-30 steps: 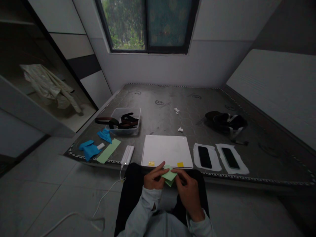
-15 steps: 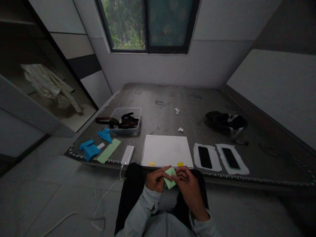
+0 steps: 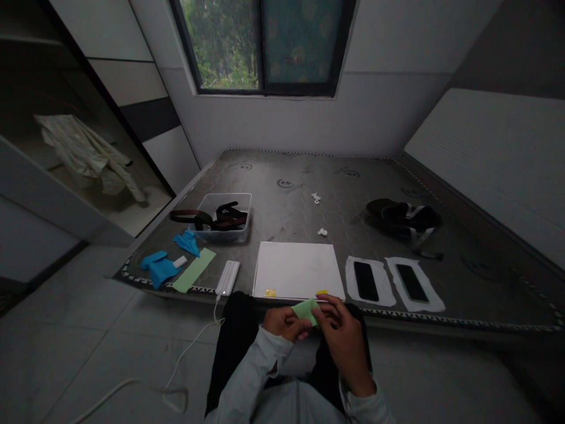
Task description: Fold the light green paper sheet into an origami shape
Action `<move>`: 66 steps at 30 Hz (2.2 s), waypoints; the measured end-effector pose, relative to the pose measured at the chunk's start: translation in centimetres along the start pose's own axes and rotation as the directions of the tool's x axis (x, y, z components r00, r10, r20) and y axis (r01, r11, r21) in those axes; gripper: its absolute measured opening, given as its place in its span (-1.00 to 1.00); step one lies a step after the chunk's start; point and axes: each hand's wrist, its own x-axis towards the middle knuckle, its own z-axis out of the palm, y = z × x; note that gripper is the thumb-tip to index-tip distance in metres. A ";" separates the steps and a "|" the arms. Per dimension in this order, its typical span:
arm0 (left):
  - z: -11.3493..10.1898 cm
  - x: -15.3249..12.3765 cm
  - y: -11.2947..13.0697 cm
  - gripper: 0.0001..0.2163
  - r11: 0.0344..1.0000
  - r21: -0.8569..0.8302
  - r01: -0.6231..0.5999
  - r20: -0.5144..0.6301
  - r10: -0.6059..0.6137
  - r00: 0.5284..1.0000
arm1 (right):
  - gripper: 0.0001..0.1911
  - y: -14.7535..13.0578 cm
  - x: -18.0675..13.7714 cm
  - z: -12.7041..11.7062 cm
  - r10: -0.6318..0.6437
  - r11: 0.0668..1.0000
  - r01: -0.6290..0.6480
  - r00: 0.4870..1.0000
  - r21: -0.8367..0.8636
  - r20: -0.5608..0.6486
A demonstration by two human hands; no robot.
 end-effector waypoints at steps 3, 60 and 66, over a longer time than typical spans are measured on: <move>-0.1 -0.4 0.5 -0.73 0.993 0.114 -0.012 -0.025 0.015 1.000 | -0.67 -0.1 -0.1 0.0 0.026 1.000 -0.027 0.998 0.012 0.051; -0.2 -0.5 1.2 -0.70 0.906 0.148 -0.398 -0.284 0.424 0.860 | -0.75 0.1 0.5 0.5 0.080 0.980 -0.079 0.997 0.184 0.003; -1.1 -0.4 0.8 -0.83 0.714 0.500 -0.491 -0.239 0.658 0.714 | -0.73 0.6 0.7 -0.3 0.077 0.992 -0.067 0.993 0.109 -0.088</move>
